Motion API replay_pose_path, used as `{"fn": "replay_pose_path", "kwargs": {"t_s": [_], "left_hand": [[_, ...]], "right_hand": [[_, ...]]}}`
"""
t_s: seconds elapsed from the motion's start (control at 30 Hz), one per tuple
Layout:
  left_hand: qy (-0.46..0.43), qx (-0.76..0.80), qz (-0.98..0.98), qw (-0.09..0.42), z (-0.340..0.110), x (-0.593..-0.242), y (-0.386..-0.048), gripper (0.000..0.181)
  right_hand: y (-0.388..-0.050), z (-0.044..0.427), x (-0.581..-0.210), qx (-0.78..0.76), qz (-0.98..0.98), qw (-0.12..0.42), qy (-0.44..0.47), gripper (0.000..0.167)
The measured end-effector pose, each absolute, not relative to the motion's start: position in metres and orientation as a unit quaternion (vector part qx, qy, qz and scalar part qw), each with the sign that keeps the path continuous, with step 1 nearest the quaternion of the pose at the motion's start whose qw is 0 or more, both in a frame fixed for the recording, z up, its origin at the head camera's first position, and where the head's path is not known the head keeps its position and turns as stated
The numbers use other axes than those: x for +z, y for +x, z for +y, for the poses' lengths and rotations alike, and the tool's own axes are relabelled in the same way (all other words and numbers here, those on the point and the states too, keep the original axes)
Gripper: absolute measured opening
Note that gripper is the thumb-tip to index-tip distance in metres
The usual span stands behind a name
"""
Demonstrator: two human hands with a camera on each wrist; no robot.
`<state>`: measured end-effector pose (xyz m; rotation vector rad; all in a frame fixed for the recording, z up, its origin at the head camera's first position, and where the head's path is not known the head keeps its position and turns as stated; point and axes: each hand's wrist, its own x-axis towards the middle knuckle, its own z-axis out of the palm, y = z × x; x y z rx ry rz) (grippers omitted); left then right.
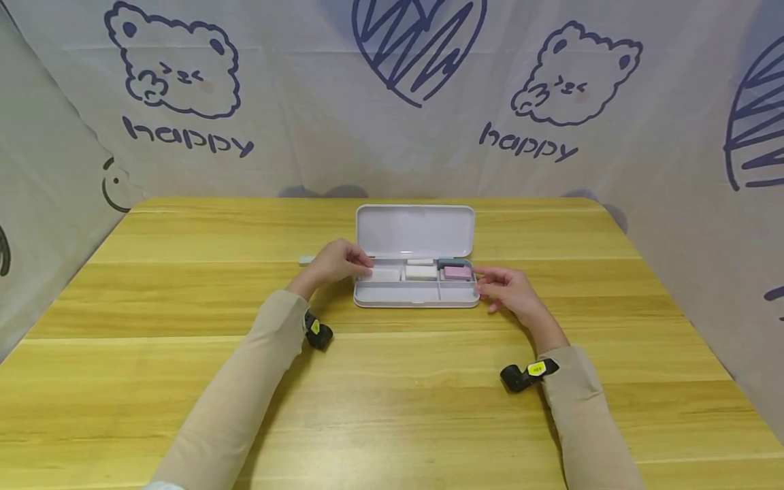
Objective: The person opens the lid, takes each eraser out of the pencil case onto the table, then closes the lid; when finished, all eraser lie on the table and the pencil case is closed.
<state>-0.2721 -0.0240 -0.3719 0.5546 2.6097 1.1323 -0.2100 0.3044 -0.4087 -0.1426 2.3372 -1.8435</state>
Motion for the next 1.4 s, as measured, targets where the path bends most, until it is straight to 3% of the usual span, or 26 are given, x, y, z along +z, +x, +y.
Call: {"fn": "replay_pose_path", "kwargs": {"t_s": [0.4, 0.7, 1.17, 1.4], "left_hand": [[0.157, 0.432, 0.885, 0.073, -0.021, -0.368, -0.269, 0.012], [0.097, 0.578, 0.805, 0.092, -0.027, -0.369, -0.270, 0.014], [0.062, 0.620, 0.774, 0.111, -0.052, -0.361, -0.267, 0.025], [0.073, 0.606, 0.788, 0.083, -0.066, -0.355, -0.264, 0.023]], "right_hand": [[-0.211, 0.305, -0.410, -0.617, 0.781, 0.078, -0.048, 0.047], [-0.210, 0.304, -0.410, -0.624, 0.776, 0.080, -0.046, 0.043], [-0.209, 0.303, -0.408, -0.615, 0.783, 0.085, -0.047, 0.049], [-0.210, 0.303, -0.409, -0.618, 0.781, 0.081, -0.043, 0.048]]}}
